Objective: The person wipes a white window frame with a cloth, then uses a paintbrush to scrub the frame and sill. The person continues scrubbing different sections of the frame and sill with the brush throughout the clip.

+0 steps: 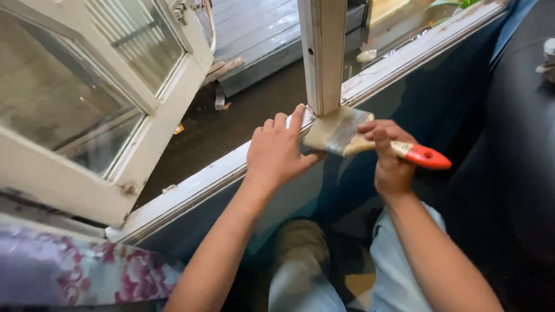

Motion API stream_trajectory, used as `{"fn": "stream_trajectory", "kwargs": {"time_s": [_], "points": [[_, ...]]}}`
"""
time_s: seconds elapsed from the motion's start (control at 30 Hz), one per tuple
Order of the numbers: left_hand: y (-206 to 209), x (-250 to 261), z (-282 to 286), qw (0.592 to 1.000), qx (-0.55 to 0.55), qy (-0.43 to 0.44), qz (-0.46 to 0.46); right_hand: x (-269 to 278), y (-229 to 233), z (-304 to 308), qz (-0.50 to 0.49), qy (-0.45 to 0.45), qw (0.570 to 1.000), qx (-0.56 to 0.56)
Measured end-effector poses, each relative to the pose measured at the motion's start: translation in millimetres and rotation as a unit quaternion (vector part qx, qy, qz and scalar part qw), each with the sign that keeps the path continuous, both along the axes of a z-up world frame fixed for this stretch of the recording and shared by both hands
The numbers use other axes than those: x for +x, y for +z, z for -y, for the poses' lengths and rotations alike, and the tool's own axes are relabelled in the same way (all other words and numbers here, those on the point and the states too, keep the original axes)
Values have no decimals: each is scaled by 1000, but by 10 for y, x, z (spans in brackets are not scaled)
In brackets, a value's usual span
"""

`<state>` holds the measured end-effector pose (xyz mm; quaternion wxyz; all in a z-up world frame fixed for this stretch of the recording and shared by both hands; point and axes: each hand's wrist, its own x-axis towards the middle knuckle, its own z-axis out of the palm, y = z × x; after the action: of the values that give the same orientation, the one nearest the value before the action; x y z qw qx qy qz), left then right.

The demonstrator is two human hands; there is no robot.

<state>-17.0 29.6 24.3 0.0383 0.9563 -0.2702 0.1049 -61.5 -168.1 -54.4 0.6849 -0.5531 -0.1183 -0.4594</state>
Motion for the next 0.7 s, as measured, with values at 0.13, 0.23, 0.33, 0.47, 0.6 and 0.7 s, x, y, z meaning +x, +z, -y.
{"fn": "stream_trajectory", "kwargs": {"time_s": [0.13,0.23,0.33,0.47,0.6,0.7], "points": [[158,-149,-15,1000,-13,7,-3,-71,150,85,-11,-33,999,-28],[278,-225,-18,999,-36,11,-27,-106,235,240,-14,-80,994,-79],[353,-248,-32,998,-41,19,-55,-76,279,432,-7,-162,976,-148],[319,-102,-16,997,-11,8,-82,58,262,589,38,-326,908,-260],[276,277,-3,993,32,-5,-116,137,539,426,137,-320,850,-394],[214,508,-22,986,-1,-16,-163,457,526,301,182,-233,873,-387]]}}
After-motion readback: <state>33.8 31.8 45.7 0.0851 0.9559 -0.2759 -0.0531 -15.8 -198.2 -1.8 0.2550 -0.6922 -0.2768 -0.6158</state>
